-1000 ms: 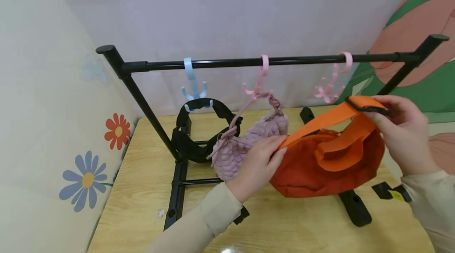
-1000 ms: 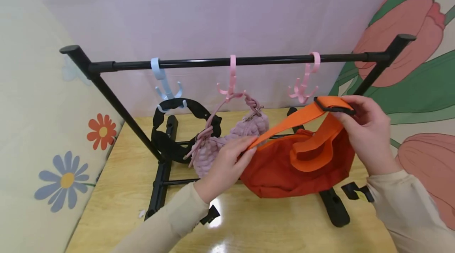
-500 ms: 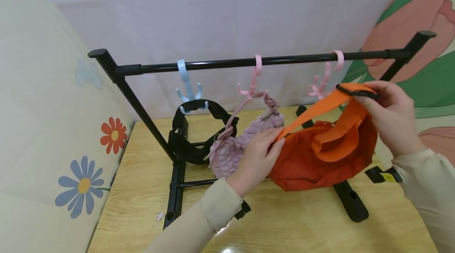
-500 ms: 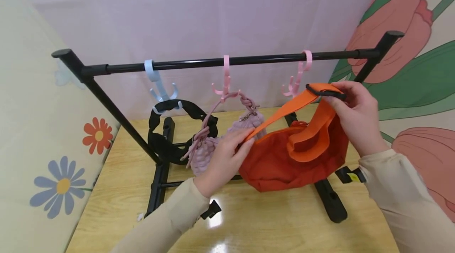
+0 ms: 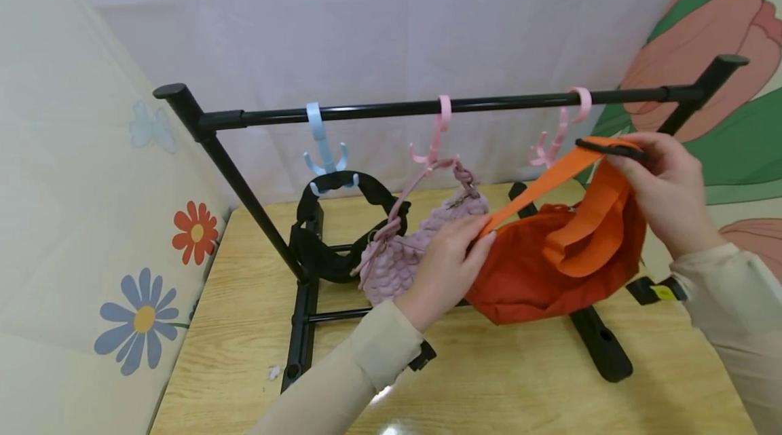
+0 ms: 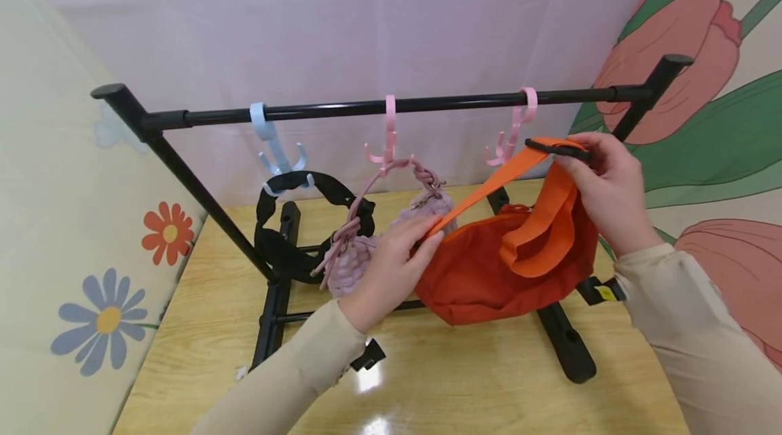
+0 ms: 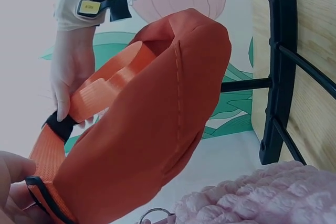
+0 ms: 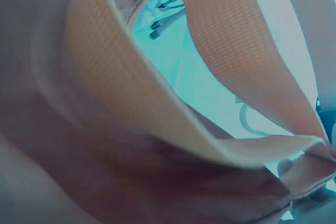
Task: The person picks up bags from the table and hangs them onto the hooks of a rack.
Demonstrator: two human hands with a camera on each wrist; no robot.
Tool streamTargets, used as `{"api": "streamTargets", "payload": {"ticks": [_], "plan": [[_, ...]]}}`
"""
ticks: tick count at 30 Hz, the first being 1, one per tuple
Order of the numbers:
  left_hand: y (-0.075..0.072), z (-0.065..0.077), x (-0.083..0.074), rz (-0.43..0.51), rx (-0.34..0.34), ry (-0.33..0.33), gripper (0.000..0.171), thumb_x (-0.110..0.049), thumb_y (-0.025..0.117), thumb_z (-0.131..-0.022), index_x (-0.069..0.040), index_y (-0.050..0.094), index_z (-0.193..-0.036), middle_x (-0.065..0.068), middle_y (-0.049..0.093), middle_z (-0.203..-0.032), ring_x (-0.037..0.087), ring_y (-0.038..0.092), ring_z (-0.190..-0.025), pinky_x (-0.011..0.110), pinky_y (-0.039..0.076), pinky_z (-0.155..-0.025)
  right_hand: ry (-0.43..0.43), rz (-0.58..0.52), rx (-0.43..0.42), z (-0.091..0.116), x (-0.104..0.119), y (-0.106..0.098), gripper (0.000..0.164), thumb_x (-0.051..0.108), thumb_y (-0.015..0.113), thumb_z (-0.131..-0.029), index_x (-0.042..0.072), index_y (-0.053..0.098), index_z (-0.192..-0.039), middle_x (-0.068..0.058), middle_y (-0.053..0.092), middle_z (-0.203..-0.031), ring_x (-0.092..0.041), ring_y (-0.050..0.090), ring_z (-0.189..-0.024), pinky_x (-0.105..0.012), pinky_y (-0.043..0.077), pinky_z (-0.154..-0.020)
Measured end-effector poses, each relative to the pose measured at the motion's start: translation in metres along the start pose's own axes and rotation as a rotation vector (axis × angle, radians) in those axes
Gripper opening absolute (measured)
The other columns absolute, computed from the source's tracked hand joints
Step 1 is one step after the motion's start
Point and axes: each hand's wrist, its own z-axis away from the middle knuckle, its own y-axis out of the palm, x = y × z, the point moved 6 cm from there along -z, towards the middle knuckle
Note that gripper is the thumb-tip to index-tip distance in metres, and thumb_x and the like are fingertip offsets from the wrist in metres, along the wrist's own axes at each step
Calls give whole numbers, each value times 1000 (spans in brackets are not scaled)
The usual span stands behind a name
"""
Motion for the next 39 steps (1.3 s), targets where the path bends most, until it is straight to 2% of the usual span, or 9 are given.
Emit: {"api": "streamTargets", "payload": {"ticks": [6,12,21,28,31,35,39], "plan": [[1,-4,0,0,5,-10,35,-16,54,-105,-1,61,-136,12,65,-134,25,60,-122,31,48,-104,4,66,3,-5,-3,0,20,19,61,-101,28,60,-119,24,60,-100,5,60,-85,-4,47,-71],[2,-8,2,4,5,-17,35,-16,54,-105,0,61,-136,13,64,-134,25,59,-125,31,47,-106,20,85,16,-12,-5,2,17,22,61,-101,28,60,-117,25,59,-98,8,59,-82,-4,47,-70],[7,-12,3,-21,10,-27,34,-17,54,-105,-1,63,-134,11,66,-131,23,60,-122,29,48,-104,24,143,12,-20,-9,3,13,28,60,-101,30,61,-114,26,56,-95,6,56,-78,-5,43,-68],[8,-14,3,-26,7,-24,32,-18,54,-105,-2,65,-131,10,68,-127,22,61,-120,28,47,-104,19,192,16,-24,-11,5,12,28,59,-102,35,58,-112,34,53,-91,11,54,-78,-4,42,-68],[8,-15,4,-28,13,-33,32,-18,53,-106,-3,65,-131,9,69,-127,21,61,-120,26,47,-104,14,208,28,-25,-12,7,15,29,58,-102,30,60,-117,36,53,-90,10,53,-77,-5,40,-67],[9,-16,5,-29,16,-46,32,-18,52,-106,-3,65,-131,8,68,-128,20,61,-120,26,46,-105,8,214,40,-26,-14,9,30,31,58,-102,15,63,-126,35,54,-91,8,53,-78,-7,40,-67],[9,-17,8,5,17,-59,31,-17,52,-106,-3,65,-131,11,67,-129,22,60,-123,29,45,-107,17,214,56,-28,-16,11,38,34,58,-102,7,62,-129,34,54,-90,9,54,-78,-5,41,-67]]}}
